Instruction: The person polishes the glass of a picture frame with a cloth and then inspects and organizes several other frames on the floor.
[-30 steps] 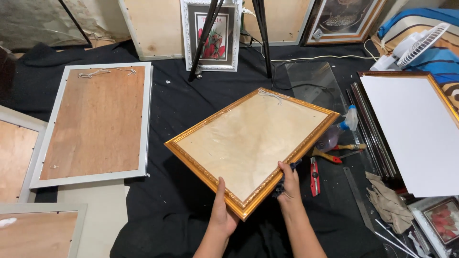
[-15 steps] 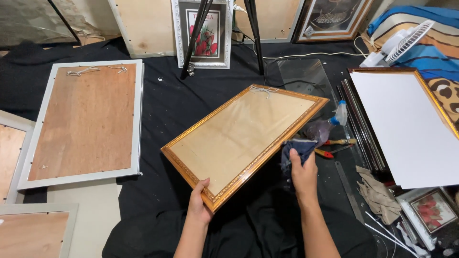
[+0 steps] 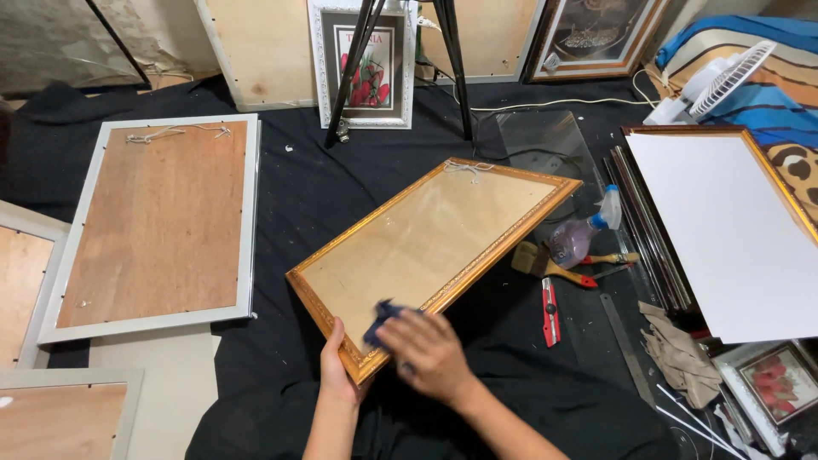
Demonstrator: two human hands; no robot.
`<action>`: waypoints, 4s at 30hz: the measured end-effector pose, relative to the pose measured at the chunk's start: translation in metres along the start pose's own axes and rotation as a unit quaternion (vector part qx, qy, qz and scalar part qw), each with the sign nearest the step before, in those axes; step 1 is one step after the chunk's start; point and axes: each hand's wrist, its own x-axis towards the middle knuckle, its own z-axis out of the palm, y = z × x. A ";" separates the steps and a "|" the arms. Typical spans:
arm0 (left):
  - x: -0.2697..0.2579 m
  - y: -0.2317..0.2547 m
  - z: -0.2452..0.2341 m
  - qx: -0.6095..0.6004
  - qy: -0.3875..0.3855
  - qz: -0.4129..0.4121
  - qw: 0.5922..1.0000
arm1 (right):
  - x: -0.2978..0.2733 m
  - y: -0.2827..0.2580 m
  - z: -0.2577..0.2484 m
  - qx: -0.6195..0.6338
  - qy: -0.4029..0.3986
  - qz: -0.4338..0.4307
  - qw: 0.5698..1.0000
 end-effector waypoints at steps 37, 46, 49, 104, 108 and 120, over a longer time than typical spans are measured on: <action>-0.018 0.032 -0.003 0.068 0.086 0.013 0.994 | -0.014 0.116 0.019 -0.055 0.165 0.364 0.915; -0.019 0.039 0.000 0.050 0.066 0.023 0.996 | -0.017 0.032 0.011 0.092 0.003 0.028 0.995; -0.014 0.040 -0.009 0.057 0.079 0.025 0.995 | -0.037 0.119 0.005 0.063 0.075 0.052 0.994; -0.061 0.045 0.000 0.708 0.127 0.577 0.388 | -0.062 0.159 -0.005 0.588 0.255 0.684 0.348; -0.032 -0.006 0.008 0.770 0.001 0.621 0.148 | -0.052 0.150 -0.010 0.585 0.248 0.687 0.353; 0.029 -0.100 0.067 0.707 -0.113 0.693 0.080 | -0.059 0.132 -0.009 0.641 0.229 0.664 0.310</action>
